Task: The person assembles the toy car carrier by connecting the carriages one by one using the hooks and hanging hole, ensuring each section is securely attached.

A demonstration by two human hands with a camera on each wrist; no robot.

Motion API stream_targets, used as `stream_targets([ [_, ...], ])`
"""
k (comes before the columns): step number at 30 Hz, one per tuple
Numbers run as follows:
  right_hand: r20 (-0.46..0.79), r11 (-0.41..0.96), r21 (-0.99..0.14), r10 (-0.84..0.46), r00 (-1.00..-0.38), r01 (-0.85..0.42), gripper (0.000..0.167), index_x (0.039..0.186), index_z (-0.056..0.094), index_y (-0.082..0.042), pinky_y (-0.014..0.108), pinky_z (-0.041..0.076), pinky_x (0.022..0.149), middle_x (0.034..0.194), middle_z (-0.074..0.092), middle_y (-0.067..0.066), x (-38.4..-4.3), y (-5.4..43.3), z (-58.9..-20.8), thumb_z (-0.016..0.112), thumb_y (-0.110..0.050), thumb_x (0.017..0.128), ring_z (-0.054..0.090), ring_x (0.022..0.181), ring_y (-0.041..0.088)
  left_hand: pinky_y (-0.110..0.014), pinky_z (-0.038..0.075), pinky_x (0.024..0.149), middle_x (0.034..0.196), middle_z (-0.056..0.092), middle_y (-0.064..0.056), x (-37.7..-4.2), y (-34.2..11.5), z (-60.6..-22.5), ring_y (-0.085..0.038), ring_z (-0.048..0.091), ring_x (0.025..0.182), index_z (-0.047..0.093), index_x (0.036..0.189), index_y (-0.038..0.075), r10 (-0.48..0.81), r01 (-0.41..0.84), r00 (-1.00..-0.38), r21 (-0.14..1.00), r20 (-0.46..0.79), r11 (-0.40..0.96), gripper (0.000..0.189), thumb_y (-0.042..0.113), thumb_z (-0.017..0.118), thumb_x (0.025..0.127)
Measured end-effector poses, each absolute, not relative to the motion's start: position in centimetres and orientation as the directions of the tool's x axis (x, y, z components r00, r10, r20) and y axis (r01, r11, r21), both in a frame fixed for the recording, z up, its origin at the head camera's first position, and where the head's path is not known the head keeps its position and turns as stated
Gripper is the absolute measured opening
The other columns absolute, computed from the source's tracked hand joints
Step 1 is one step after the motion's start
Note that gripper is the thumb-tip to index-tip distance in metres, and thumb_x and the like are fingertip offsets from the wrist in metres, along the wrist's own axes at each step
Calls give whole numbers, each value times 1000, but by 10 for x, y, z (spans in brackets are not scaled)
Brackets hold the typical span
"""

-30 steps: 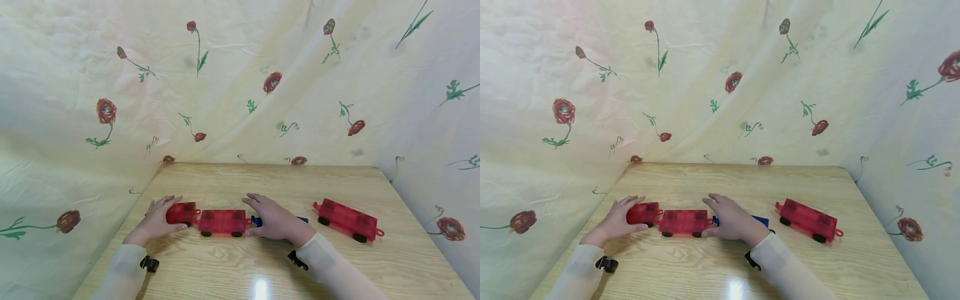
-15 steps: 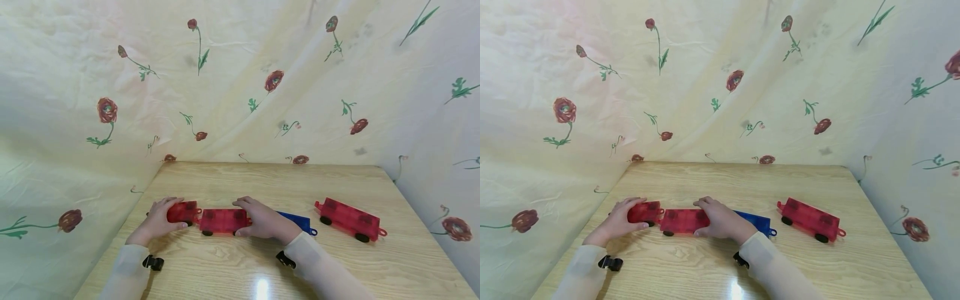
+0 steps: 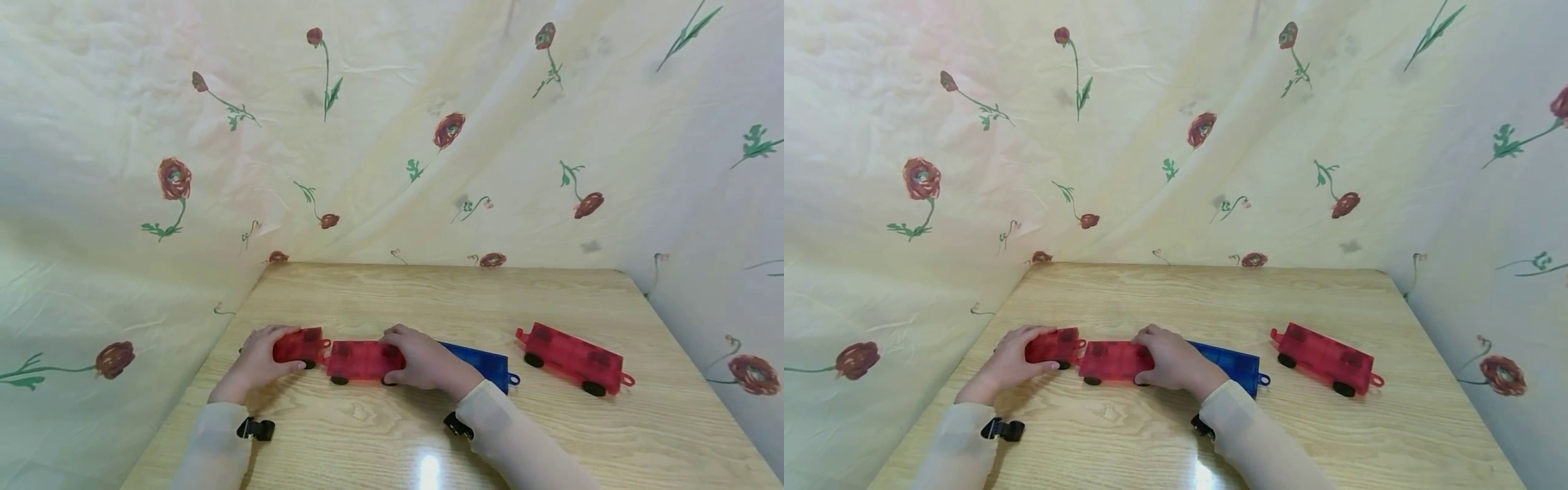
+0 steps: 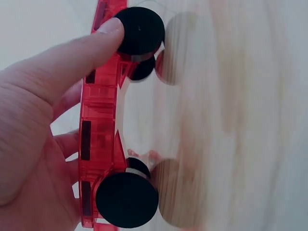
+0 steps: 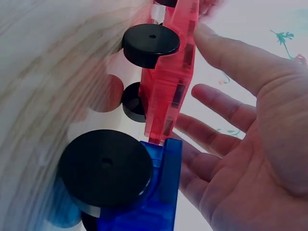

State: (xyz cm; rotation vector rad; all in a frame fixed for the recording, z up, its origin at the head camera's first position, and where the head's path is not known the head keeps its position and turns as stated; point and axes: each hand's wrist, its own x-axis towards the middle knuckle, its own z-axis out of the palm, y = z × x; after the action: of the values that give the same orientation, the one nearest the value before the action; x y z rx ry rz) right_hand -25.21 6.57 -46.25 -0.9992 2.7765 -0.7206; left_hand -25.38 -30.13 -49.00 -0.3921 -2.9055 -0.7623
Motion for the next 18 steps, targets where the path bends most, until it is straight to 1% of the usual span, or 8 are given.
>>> stream_targets([
  [4, 63, 679, -446, -626, -777, -583, 54, 136, 69, -13, 44, 50, 107, 142, 59, 6, -252, 65, -465, 87, -33, 89, 60, 126, 25, -75, 24, 112, 148, 56, -18, -251, -300, -492, -50, 44, 137, 60, 149, 15, 194, 253, -966, 471, 170, 845, 78, 40, 92, 82],
  [7, 66, 680, -430, -632, -772, -594, 51, 132, 71, -14, 42, 52, 103, 136, 61, 3, -252, 66, -466, 87, -34, 88, 61, 120, 22, -73, 26, 111, 148, 55, -17, -249, -298, -493, -50, 44, 136, 60, 149, 17, 175, 234, -970, 466, 167, 853, 78, 42, 91, 82],
  [12, 78, 685, -411, -631, -772, -602, 49, 129, 71, -17, 41, 53, 100, 131, 63, 0, -253, 67, -469, 88, -35, 87, 62, 114, 19, -72, 24, 113, 149, 54, -18, -246, -297, -494, -50, 42, 138, 60, 149, 17, 150, 216, -973, 473, 174, 854, 78, 41, 91, 82],
  [18, 71, 689, -411, -629, -774, -597, 49, 131, 71, -18, 40, 53, 100, 129, 63, -2, -253, 67, -469, 87, -35, 88, 61, 113, 18, -72, 23, 113, 147, 56, -16, -243, -298, -498, -50, 44, 137, 62, 147, 18, 130, 219, -969, 490, 210, 844, 76, 40, 92, 80],
])
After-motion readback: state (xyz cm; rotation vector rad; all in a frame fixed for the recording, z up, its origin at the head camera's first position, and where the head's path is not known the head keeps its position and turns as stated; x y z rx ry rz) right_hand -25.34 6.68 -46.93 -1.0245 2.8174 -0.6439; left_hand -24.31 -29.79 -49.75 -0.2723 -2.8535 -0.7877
